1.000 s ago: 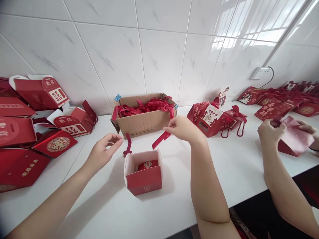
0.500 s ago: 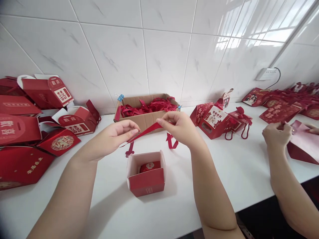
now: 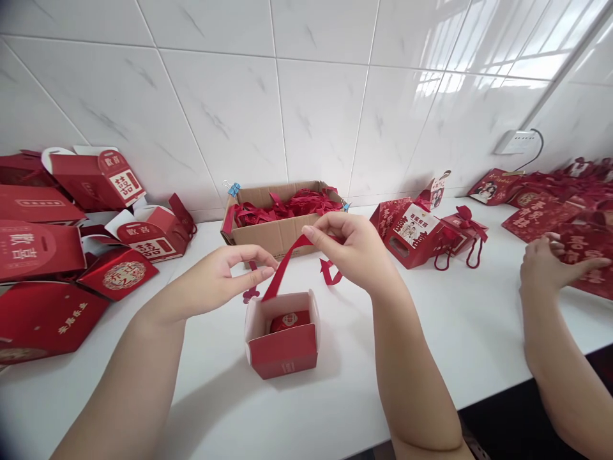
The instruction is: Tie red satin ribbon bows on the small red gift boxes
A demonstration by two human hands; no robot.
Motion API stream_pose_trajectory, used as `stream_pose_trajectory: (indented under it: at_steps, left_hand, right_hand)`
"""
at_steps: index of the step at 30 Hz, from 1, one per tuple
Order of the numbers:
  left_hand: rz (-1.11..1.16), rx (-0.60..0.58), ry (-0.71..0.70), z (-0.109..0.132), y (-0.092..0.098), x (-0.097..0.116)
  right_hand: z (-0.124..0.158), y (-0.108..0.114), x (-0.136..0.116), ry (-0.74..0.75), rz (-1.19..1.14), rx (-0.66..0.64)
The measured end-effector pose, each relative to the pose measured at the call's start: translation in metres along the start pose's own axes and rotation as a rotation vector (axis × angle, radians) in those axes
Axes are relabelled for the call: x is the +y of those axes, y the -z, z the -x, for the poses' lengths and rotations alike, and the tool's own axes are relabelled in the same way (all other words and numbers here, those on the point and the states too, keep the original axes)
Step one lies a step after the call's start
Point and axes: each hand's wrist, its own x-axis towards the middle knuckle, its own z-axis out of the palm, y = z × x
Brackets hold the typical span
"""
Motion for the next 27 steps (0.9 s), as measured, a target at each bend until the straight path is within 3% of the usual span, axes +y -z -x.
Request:
stream_pose_trajectory:
  at_steps: [6, 14, 20, 27]
  left_hand:
    - [0.089, 0.144, -0.031, 0.005, 0.007, 0.009]
    - [0.006, 0.059, -0.1, -0.001, -0.02, 0.007]
    - [0.032, 0.069, -0.058, 0.001, -0.012, 0.011]
    - [-0.003, 0.12, -0.099, 0.012, -0.001, 0.014]
  right_hand:
    - [0.004, 0.014, 0.0, 0.042, 0.062, 0.065]
    - [0.007, 0.012, -0.009, 0.055, 0.07, 0.119]
    - [0.007, 0.018, -0.006, 0.03, 0.044, 0.149]
    - [0.012, 0.037, 0.007, -0.033, 0.18, -0.133]
